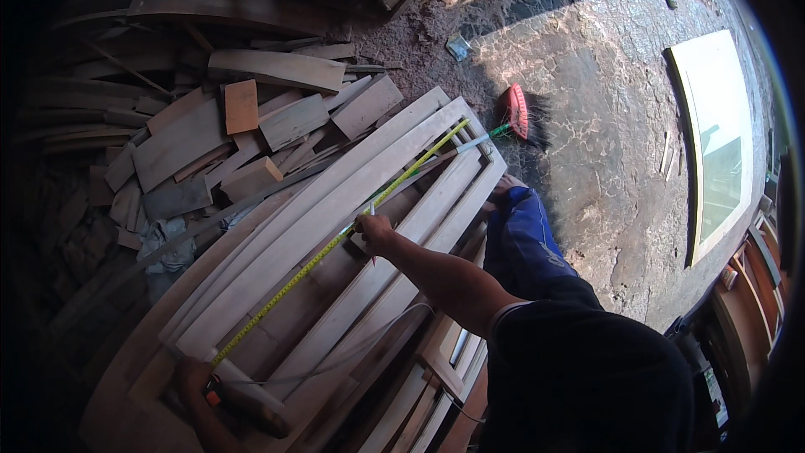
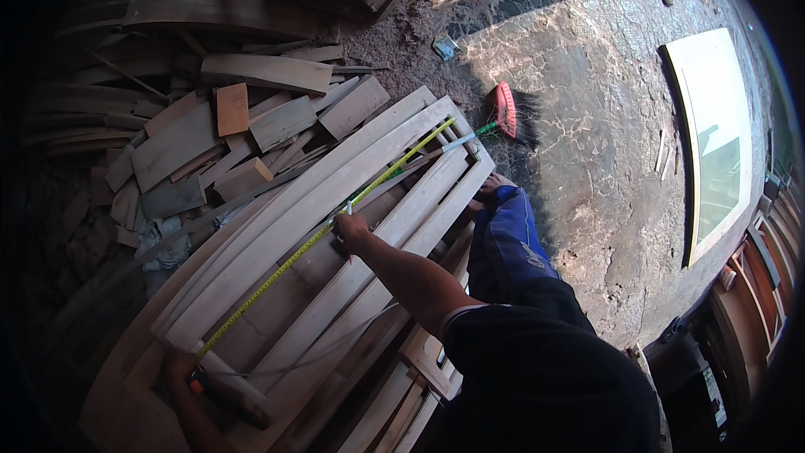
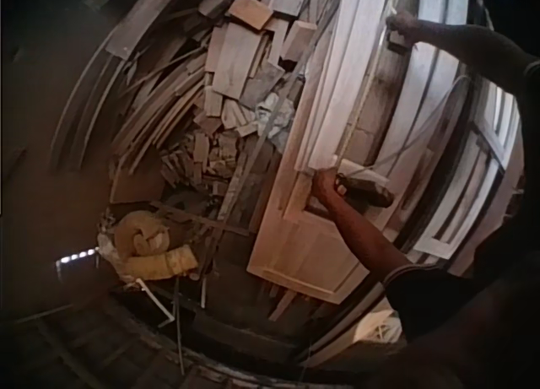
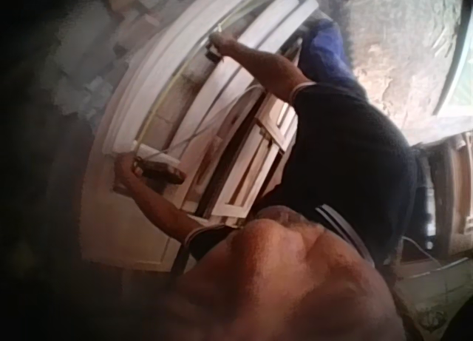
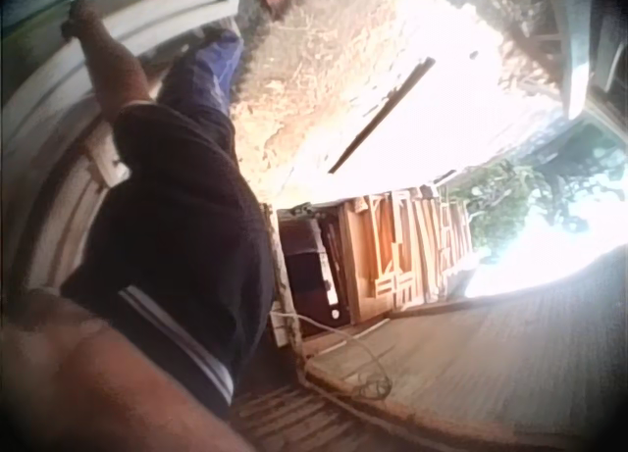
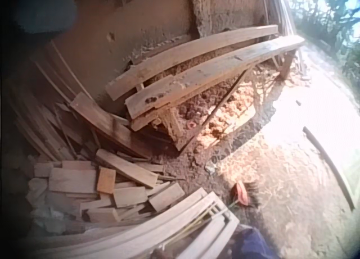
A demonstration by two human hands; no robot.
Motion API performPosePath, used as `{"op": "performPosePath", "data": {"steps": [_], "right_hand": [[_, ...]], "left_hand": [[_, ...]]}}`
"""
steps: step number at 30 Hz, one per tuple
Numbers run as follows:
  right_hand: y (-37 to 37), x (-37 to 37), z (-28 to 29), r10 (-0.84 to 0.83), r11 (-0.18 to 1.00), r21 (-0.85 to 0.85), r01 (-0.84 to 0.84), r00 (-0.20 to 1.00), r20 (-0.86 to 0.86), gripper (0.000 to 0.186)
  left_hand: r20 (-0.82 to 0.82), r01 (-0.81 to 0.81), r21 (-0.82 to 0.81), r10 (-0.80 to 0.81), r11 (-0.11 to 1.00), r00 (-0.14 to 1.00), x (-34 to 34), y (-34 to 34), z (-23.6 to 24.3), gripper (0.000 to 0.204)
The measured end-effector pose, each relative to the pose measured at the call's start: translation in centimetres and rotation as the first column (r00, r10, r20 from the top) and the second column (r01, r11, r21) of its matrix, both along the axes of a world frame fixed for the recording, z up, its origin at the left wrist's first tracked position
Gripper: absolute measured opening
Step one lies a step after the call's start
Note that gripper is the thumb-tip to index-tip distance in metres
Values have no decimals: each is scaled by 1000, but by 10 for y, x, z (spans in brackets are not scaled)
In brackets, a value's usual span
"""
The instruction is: The person measures a wooden frame and a large glass panel using a tape measure, then marks the glass with a pencil. They use a straight wooden plank as a guide to draw a straight line across the glass surface.
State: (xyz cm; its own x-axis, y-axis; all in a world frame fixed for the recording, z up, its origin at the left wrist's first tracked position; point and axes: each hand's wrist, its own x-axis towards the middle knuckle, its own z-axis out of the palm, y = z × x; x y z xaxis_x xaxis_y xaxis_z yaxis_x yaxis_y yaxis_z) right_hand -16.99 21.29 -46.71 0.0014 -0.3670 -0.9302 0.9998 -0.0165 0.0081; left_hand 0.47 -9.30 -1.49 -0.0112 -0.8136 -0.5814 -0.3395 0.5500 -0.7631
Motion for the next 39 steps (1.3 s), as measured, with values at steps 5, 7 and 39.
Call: {"op": "performPosePath", "data": {"steps": [5, 7, 39], "right_hand": [[1, -3, 5, 48, 998, 42, -49, 998, 33, 17], [2, -2, 6, 40, 999, 11, -41, 999, 25, 19], [14, 0, -16, 45, 999, -30, -43, 997, 57, 28]], "left_hand": [[-47, -87, -50, 85, 995, 995, 0, 2, 3, 43], [-43, -109, -42, 107, 993, 993, -2, 3, 4, 43], [-116, -202, -239, 179, 950, 977, -51, 55, 10, 35]]}}
